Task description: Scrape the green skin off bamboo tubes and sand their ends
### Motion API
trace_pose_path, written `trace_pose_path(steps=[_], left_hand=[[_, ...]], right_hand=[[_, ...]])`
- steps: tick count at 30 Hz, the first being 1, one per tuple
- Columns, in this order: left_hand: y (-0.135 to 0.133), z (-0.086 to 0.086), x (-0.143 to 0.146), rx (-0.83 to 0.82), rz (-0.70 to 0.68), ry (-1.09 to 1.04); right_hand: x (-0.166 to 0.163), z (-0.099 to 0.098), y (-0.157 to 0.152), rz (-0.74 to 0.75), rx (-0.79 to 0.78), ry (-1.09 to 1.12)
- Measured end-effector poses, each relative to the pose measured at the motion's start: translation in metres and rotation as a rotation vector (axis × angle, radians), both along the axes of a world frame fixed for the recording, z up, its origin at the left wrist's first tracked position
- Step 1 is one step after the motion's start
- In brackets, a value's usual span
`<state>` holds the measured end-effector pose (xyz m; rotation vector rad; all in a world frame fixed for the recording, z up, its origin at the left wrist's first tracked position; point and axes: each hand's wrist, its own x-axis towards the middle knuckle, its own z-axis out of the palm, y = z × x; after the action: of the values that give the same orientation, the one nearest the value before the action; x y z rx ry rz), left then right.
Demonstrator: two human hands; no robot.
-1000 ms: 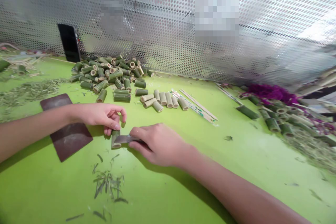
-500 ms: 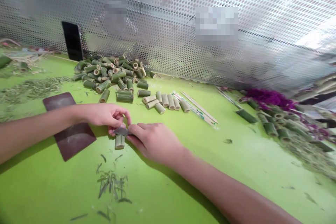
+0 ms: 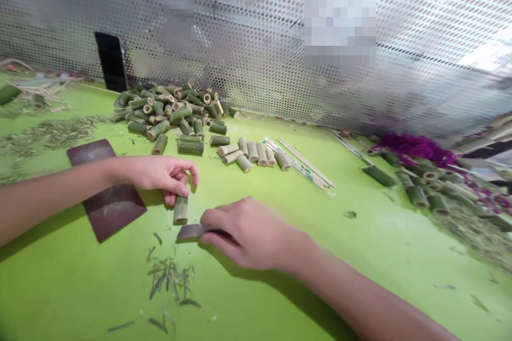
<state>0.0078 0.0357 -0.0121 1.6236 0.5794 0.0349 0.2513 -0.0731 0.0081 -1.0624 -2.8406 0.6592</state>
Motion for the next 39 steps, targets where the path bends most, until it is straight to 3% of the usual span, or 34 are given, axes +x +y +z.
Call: trace_pose_path(steps=[4, 7, 17, 24, 32, 39], left_hand=[[0.0, 0.003, 0.002, 0.053, -0.024, 0.021], [-0.001, 0.003, 0.004, 0.069, -0.015, 0.038], [-0.001, 0.003, 0.006, 0.091, -0.011, 0.074], [-0.002, 0.002, 0.003, 0.037, 0.045, 0.034], [-0.001, 0.002, 0.001, 0.054, -0.009, 0.019], [-0.001, 0.007, 0.002, 0.058, -0.011, 0.054]], right_hand=[[-0.003, -0.011, 0.008, -0.158, 0.202, -0.046], [-0.008, -0.016, 0.014, -0.161, 0.284, -0.104], [-0.011, -0.013, 0.014, -0.127, 0.218, -0.036], [-0.003, -0.006, 0.002, 0.045, 0.076, -0.001], [-0.008, -0.018, 0.008, -0.087, 0.372, -0.021], [-0.02, -0.018, 0.009, -0.104, 0.4, 0.012]])
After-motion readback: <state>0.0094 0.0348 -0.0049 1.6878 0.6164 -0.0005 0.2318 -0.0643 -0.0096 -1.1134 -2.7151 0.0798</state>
